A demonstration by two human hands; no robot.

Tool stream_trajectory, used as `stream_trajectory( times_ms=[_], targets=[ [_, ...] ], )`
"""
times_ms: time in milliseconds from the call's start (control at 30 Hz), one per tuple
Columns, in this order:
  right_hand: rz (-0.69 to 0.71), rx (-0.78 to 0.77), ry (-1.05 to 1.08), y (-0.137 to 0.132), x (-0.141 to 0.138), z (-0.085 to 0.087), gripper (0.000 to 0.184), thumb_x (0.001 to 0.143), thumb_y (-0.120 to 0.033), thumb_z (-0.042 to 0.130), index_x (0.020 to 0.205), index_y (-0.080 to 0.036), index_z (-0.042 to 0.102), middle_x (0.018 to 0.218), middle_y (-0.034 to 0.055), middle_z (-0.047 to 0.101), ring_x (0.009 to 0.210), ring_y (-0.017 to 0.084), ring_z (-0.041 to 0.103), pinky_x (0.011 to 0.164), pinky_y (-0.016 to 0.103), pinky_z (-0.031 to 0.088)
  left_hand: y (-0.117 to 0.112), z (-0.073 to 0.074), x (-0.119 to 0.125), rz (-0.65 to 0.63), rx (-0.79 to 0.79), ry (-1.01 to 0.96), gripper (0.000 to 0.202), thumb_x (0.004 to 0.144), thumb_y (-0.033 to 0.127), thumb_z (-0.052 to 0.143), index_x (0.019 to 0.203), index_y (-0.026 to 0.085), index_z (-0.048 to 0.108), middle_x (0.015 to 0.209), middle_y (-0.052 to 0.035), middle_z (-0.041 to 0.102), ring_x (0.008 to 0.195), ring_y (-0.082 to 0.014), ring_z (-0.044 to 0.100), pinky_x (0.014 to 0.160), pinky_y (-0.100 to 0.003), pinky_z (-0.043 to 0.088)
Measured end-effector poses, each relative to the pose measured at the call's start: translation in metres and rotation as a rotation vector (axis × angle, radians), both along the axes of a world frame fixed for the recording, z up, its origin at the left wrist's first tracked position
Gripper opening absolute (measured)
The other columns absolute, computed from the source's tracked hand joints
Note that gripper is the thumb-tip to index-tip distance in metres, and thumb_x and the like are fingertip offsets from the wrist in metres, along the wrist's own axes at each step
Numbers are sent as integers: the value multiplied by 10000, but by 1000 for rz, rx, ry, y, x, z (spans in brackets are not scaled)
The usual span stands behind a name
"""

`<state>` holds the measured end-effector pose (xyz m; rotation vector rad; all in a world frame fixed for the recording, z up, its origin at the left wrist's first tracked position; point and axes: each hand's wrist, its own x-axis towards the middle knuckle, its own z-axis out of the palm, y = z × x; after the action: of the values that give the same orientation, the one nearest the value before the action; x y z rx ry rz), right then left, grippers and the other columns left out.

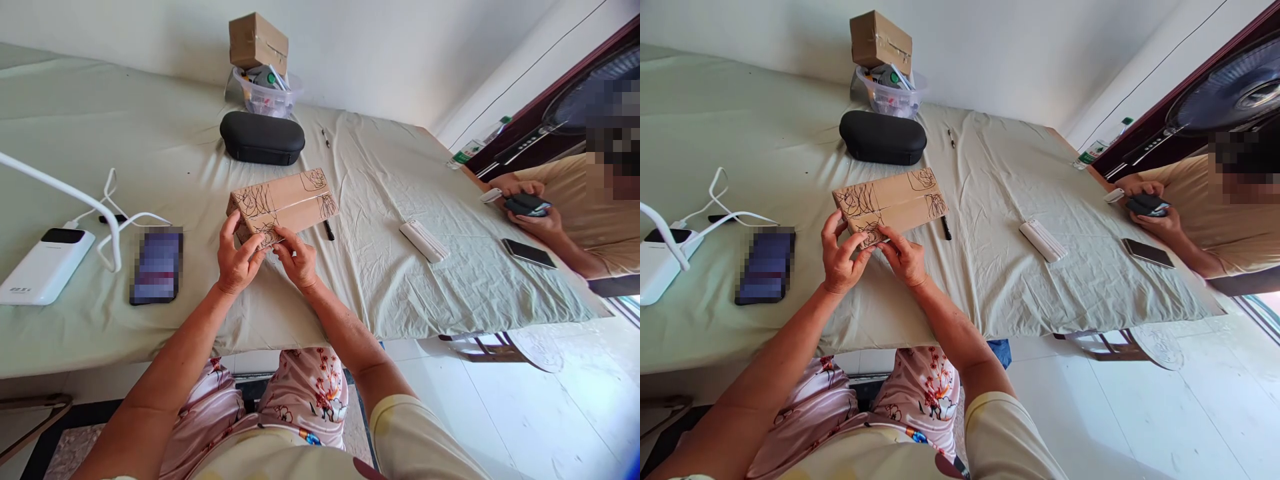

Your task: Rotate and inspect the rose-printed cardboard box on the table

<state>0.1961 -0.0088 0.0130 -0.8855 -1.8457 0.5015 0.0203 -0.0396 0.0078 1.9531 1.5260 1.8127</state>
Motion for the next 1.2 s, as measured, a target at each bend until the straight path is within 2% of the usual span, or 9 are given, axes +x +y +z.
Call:
stream_trajectory(
  times_ms=[100,233,333,500,733,800,867,967,1200],
  targets=[
    [-60,-33,30,4,3,-1,479,1047,-601,540,1365,-275,691,797,8,749,618,145,674,686,311,642,1,1,-1,25,-16,4,359,941,576,668,1051,236,703,1593,-164,478,1533,-334,473,1185,-518,491],
    [-168,-34,82,16,12,0,509,1050,-600,532,1414,-273,668,773,3,740,631,154,682,705,325,641,5,4,-4,16,49,-1,455,1013,636,521,1098,222,689,1571,-181,496,1447,-310,567,1131,-496,537],
    [-242,-19,109,24,19,3,515,1060,-605,497,1429,-285,660,754,-5,731,611,149,655,676,318,620,5,7,-6,73,95,13,476,1024,642,498,1098,213,690,1523,-200,550,1420,-305,590,1174,-506,500],
    [-321,-13,193,31,30,11,509,1075,-582,466,1448,-290,652,728,-9,719,568,138,595,632,306,580,4,11,-10,130,51,-14,577,1006,733,454,1094,210,681,1486,-209,591,1458,-324,558,1232,-524,428],
    [-416,-57,323,42,38,12,639,1044,-606,531,1586,-272,487,674,-47,673,522,114,538,583,265,504,7,6,-15,137,125,-6,493,1035,662,462,1156,214,625,1492,-230,587,1413,-290,595,1124,-466,517],
    [-403,-121,388,45,39,11,633,1012,-652,566,1511,-263,558,651,-61,652,505,97,517,567,246,476,8,5,-16,131,128,-46,477,1035,654,468,1181,220,605,1514,-226,573,1411,-284,594,1096,-448,535],
    [-387,-183,426,48,38,10,577,978,-703,584,1312,-242,682,616,-68,620,488,84,503,546,235,443,8,5,-17,104,137,-118,424,1044,601,491,1215,224,582,1540,-214,557,1425,-274,586,1102,-427,534],
    [-361,-245,419,51,37,8,575,932,-759,597,1089,-220,724,589,-70,594,481,81,497,522,233,408,9,4,-18,64,135,-235,373,1054,536,510,1259,228,551,1559,-192,546,1445,-259,576,1135,-403,516],
    [-369,-346,296,52,38,4,599,908,-779,590,1105,-223,694,641,-49,629,569,117,584,552,257,436,14,1,-22,90,148,-342,432,1034,593,524,1268,231,548,1486,-166,579,1424,-260,584,1199,-421,476]
  ],
)
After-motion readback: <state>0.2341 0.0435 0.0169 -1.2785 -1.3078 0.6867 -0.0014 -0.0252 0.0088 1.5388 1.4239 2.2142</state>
